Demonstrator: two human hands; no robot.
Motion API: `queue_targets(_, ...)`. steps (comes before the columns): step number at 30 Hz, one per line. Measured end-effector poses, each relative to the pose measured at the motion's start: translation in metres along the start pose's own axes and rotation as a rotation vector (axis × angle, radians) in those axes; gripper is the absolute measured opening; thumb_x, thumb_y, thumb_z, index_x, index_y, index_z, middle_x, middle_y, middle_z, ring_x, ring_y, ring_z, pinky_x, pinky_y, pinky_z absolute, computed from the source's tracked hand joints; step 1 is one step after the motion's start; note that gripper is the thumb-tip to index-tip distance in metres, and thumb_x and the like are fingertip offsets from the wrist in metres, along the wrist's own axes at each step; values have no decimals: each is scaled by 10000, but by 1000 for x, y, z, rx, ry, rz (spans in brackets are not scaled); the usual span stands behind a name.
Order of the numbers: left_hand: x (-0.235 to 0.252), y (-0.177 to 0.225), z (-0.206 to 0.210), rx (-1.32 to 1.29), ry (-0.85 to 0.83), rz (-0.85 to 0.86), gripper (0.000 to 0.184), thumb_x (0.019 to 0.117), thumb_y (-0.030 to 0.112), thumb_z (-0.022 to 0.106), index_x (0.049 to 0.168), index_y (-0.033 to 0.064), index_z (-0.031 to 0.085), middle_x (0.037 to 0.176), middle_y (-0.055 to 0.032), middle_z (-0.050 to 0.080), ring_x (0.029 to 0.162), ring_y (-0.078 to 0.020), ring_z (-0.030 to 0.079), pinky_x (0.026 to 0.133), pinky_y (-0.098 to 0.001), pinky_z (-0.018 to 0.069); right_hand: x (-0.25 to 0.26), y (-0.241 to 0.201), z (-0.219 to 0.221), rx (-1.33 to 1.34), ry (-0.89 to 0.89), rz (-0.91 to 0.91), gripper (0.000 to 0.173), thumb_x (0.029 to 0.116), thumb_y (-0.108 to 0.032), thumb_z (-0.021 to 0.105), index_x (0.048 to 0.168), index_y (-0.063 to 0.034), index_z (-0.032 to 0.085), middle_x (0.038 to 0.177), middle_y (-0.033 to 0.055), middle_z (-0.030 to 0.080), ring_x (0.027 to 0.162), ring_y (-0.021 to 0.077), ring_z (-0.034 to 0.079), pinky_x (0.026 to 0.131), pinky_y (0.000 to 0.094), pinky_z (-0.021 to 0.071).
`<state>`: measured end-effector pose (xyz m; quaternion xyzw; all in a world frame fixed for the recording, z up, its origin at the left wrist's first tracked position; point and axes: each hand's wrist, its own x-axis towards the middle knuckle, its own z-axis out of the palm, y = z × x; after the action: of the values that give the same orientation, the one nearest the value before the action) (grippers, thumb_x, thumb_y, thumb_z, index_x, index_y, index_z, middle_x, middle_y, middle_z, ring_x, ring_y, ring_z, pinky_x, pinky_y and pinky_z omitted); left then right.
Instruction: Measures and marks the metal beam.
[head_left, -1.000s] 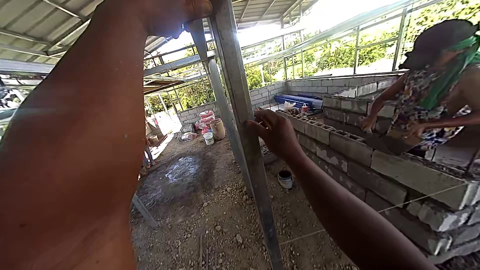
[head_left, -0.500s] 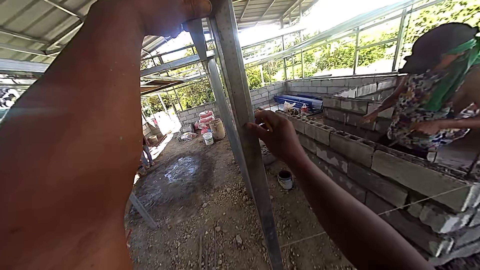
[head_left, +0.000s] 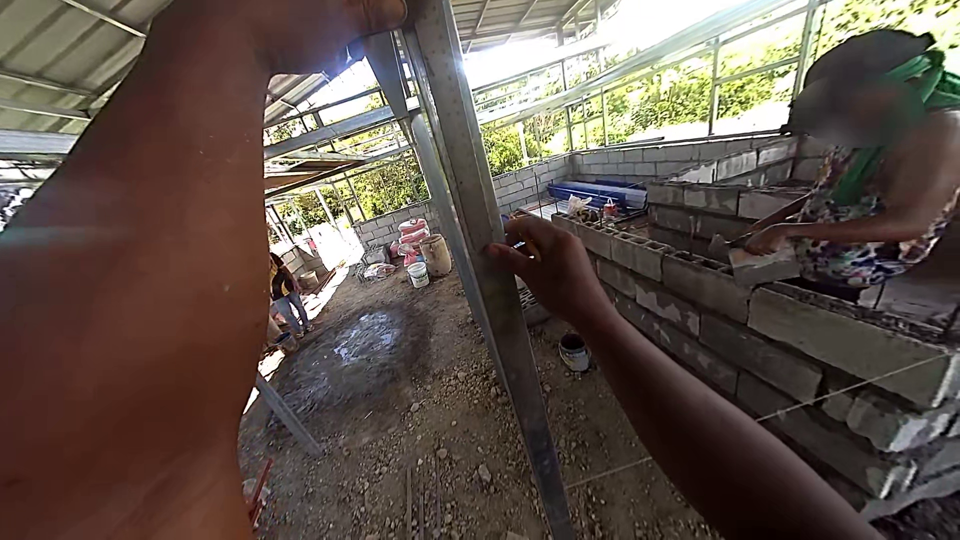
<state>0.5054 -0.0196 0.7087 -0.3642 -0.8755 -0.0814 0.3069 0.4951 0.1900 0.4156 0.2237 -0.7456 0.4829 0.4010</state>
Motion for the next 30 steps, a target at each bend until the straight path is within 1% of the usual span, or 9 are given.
queue_targets(2,0,-2,1,-23,2,16,369,1076,292,510,726,184,554,578,96,447,454,22,348,437,-150,299,0,1,-1,-4,-11,-5,342,968,-355,731,1200,-107,689,943,4,717,705,111,650,626,321,567)
queue_targets(5,1,-1,1,-6,-5,40,349,1080,269,501,749,185,572,595,102,457,457,31,342,441,-139,300,1,5,-9,24,-13,-8,400,991,-361,699,1302,-112,655,1045,15,725,737,122,644,636,320,551)
queue_targets(8,2,0,-2,90,18,16,329,1064,371,533,830,164,636,637,77,480,480,9,373,463,-170,327,5,7,-24,128,81,0,397,1065,-328,572,1407,-128,586,1130,41,727,826,161,729,699,366,633)
queue_targets(12,3,-1,-4,187,65,-42,409,1027,525,541,883,158,648,676,48,512,527,-42,433,514,-255,387,29,0,-41,266,196,-95,332,1093,-208,466,1368,-53,570,1140,71,733,927,184,750,770,363,652)
queue_targets(16,8,-3,-6,175,24,-17,372,1044,514,511,999,166,635,689,35,515,529,-57,456,497,-251,395,57,-19,-53,378,255,-216,352,1108,-198,415,1350,-13,591,1087,77,744,918,194,747,761,364,650)
queue_targets(18,8,-4,-6,160,11,-3,347,1047,492,518,987,166,622,688,38,523,522,-49,461,483,-230,391,68,-29,-56,364,269,-272,381,1119,-240,421,1362,-10,603,1092,78,738,898,183,742,743,357,649)
queue_targets(20,9,-7,-8,174,4,7,365,1050,502,506,1000,159,621,695,25,533,528,-72,471,490,-260,402,78,-37,-57,361,271,-314,390,1118,-261,428,1348,-14,623,1111,77,734,894,172,739,748,353,649)
queue_targets(27,7,-5,-11,223,-11,8,380,1055,500,495,980,148,615,672,7,534,528,-111,493,504,-316,431,121,-61,-51,356,273,-473,249,1074,-157,511,1098,-15,714,1011,65,745,879,161,740,783,359,648)
queue_targets(30,5,0,-11,226,-11,-6,371,1054,493,500,991,148,622,681,11,544,540,-105,499,518,-313,434,140,-71,-48,362,258,-456,170,1054,-158,566,1083,-56,699,982,27,749,886,126,737,812,343,637)
